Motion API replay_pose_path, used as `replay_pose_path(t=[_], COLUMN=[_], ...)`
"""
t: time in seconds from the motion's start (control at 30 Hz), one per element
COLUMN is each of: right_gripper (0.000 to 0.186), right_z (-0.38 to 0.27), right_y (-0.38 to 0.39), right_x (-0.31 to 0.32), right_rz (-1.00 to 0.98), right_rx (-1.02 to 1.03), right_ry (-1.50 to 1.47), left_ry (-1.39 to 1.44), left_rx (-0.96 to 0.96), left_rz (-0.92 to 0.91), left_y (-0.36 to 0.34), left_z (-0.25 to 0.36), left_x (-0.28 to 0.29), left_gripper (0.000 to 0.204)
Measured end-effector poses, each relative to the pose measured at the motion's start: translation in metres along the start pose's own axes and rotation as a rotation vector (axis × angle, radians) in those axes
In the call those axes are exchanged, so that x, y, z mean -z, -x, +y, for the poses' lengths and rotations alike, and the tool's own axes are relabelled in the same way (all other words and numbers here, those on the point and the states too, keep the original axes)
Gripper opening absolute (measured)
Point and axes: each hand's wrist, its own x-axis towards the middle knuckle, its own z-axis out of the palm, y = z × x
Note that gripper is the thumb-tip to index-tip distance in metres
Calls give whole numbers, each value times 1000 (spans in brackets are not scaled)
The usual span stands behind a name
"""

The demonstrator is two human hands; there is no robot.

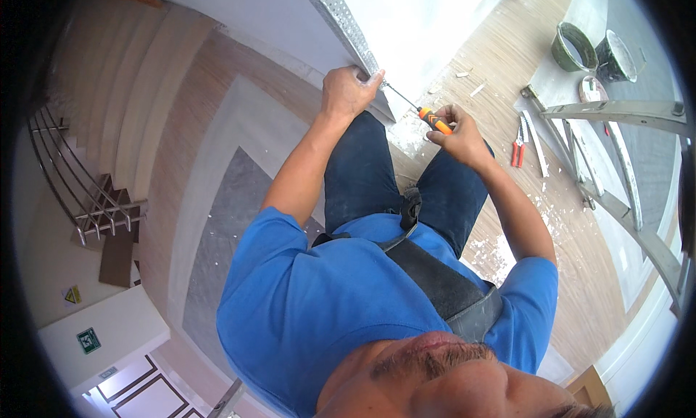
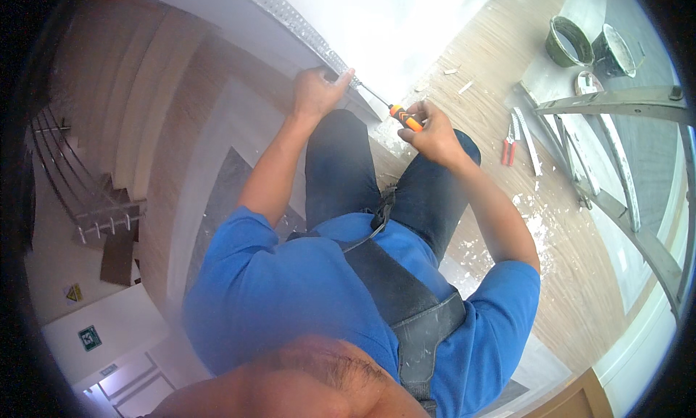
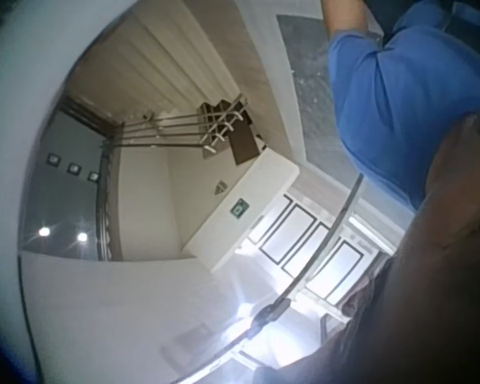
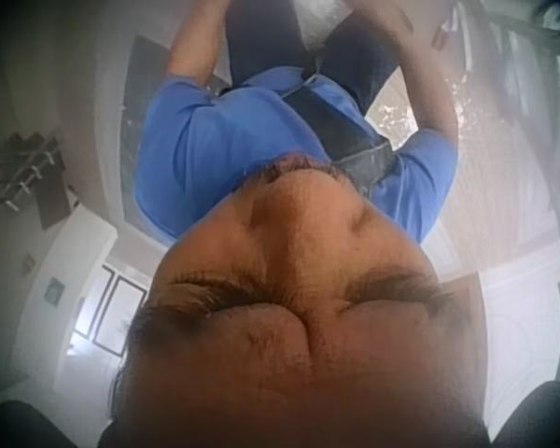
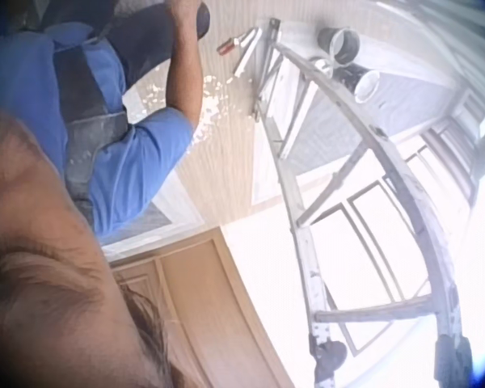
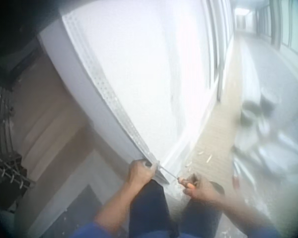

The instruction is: The person uses a screwdriver to fasten a perforated metal trim strip along the top edge of a wall. They work from a ladder, then descend and continue fastening the trim near the floor.

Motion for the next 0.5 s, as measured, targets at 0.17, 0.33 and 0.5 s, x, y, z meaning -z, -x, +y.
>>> replay_pose_path(t=[0.17, 0.33, 0.5], right_gripper=[40, 38, 32], right_z=[3, -10, -8], right_y=[10, -1, -2], right_x=[2, 7, -3], right_rz=[52, -128, -71], right_rx=[77, -624, -292], right_ry=[147, -824, -355], left_ry=[-55, 24, -38], left_rx=[11, -14, -14], left_rz=[5, -18, -27], left_y=[12, 9, 3], left_z=[2, 2, -8], left_x=[-5, -5, 2], left_gripper=[42, 41, 41])
